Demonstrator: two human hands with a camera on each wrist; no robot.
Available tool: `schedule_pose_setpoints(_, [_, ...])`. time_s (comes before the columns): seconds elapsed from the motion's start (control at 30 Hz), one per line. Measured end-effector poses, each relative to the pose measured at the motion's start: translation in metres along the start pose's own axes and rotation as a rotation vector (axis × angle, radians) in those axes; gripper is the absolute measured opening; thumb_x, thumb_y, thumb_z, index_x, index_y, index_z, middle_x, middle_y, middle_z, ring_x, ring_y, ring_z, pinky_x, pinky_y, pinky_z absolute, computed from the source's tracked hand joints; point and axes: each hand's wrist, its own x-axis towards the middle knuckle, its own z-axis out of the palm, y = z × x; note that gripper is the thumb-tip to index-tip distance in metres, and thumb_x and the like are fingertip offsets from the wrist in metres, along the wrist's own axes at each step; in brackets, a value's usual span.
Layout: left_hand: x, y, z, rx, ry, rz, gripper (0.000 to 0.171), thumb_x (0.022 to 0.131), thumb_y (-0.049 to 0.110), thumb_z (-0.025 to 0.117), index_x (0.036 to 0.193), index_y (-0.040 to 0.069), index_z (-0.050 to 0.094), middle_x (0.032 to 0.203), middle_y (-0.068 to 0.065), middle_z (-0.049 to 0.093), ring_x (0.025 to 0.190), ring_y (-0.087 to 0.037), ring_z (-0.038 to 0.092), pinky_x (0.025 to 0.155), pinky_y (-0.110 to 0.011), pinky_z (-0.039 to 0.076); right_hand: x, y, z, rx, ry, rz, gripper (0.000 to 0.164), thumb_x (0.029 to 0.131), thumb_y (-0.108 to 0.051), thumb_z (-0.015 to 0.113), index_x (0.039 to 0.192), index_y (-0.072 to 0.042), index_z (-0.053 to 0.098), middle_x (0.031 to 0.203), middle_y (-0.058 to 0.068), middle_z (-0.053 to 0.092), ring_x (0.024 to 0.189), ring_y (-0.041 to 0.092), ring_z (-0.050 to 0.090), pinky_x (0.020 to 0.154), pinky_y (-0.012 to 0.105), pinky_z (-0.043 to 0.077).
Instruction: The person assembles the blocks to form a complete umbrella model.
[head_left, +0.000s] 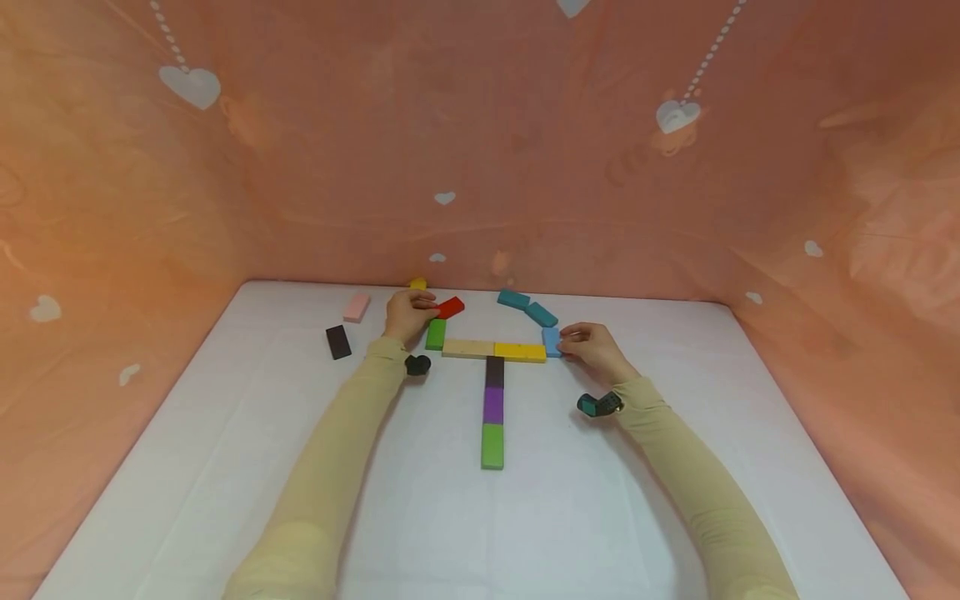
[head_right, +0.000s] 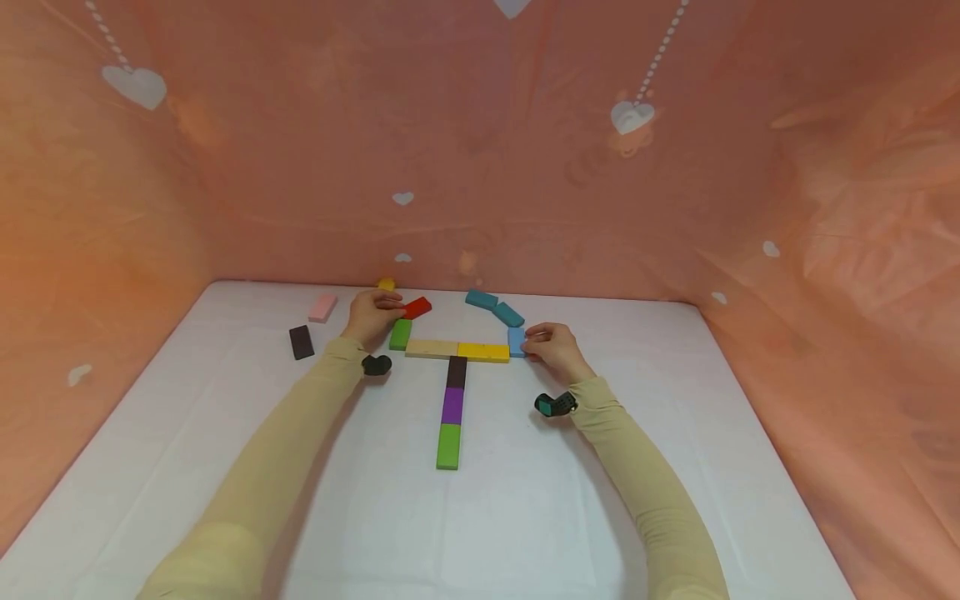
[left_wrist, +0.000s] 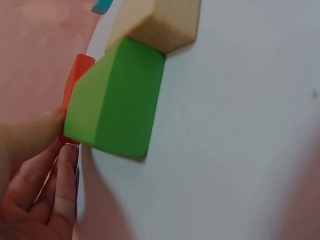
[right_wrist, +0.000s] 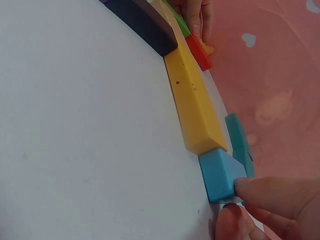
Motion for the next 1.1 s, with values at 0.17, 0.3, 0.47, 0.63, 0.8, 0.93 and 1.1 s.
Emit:
schedule_pose_setpoints(0.17, [0.0039, -0.0031, -0.0016, 0.006, -0.021, -0.009, 0.028, 0.087, 0.000, 0.067, 0.115, -0.004, 0.063, 0.110, -0.019, 0.065, 0.102, -0.029, 0.062, 0.092, -0.033, 0.049, 0.0020, 0.0010, 0.0003, 0.015, 0.001, 0.014, 0.035, 0.090, -0.006, 0.065, 0.122, 0.006, 0.056, 0.105, 0.018, 0.057, 0.084, 0.020, 0.058, 0.074, 0.024, 0.054])
schedule_pose_setpoints(0.3, [0.0063, -0.0050, -0.0029, 0.005, -0.035, -0.005, 0.028, 0.088, -0.002, 0.066, 0.115, -0.004, 0.063, 0.109, -0.019, 0.066, 0.102, -0.028, 0.062, 0.091, -0.033, 0.049, 0.0036, 0.0022, -0.0001, 0.004, 0.001, 0.011, 0.036, 0.090, -0.006, 0.065, 0.123, 0.007, 0.055, 0.105, 0.018, 0.058, 0.083, 0.019, 0.059, 0.074, 0.024, 0.054])
schedule_pose_setpoints(0.47, [0.0061, -0.0049, -0.0031, 0.005, -0.041, -0.001, 0.027, 0.087, -0.004, 0.066, 0.114, -0.004, 0.064, 0.109, -0.019, 0.065, 0.101, -0.028, 0.062, 0.091, -0.034, 0.049, 0.0029, 0.0014, -0.0007, 0.002, 0.001, 0.017, 0.037, 0.090, -0.006, 0.065, 0.123, 0.007, 0.055, 0.105, 0.018, 0.058, 0.082, 0.020, 0.059, 0.074, 0.024, 0.054])
schedule_pose_setpoints(0.63, [0.0046, -0.0036, -0.0035, 0.010, -0.044, 0.005, 0.028, 0.087, -0.004, 0.065, 0.115, -0.005, 0.063, 0.109, -0.019, 0.065, 0.101, -0.029, 0.061, 0.092, -0.034, 0.049, 0.0021, 0.0003, -0.0003, 0.004, 0.000, 0.021, 0.037, 0.090, -0.006, 0.065, 0.123, 0.008, 0.054, 0.104, 0.018, 0.058, 0.082, 0.020, 0.059, 0.073, 0.024, 0.054])
schedule_pose_setpoints(0.8, [0.0045, -0.0034, -0.0037, 0.012, -0.040, 0.003, 0.028, 0.087, -0.004, 0.066, 0.115, -0.004, 0.063, 0.108, -0.019, 0.065, 0.100, -0.029, 0.061, 0.091, -0.034, 0.049, 0.0024, -0.0002, 0.0001, 0.004, 0.000, 0.021, 0.036, 0.090, -0.006, 0.064, 0.123, 0.007, 0.055, 0.105, 0.018, 0.058, 0.083, 0.020, 0.059, 0.074, 0.024, 0.054])
schedule_pose_setpoints(0.93, [0.0036, -0.0030, -0.0035, 0.017, -0.039, -0.003, 0.028, 0.088, -0.003, 0.066, 0.116, -0.003, 0.063, 0.109, -0.018, 0.065, 0.101, -0.029, 0.061, 0.091, -0.034, 0.049, 0.0026, 0.0000, 0.0006, 0.003, 0.001, 0.021, 0.036, 0.091, -0.006, 0.065, 0.123, 0.006, 0.055, 0.106, 0.018, 0.058, 0.084, 0.021, 0.059, 0.074, 0.024, 0.054])
schedule_pose_setpoints(1.1, [0.0031, -0.0024, -0.0037, 0.020, -0.036, 0.002, 0.028, 0.088, -0.003, 0.065, 0.116, -0.003, 0.063, 0.109, -0.018, 0.065, 0.101, -0.029, 0.061, 0.091, -0.034, 0.049, 0.0027, -0.0005, 0.0013, 0.007, 0.000, 0.028, 0.036, 0.091, -0.008, 0.065, 0.123, 0.005, 0.056, 0.106, 0.017, 0.057, 0.086, 0.022, 0.058, 0.076, 0.025, 0.054])
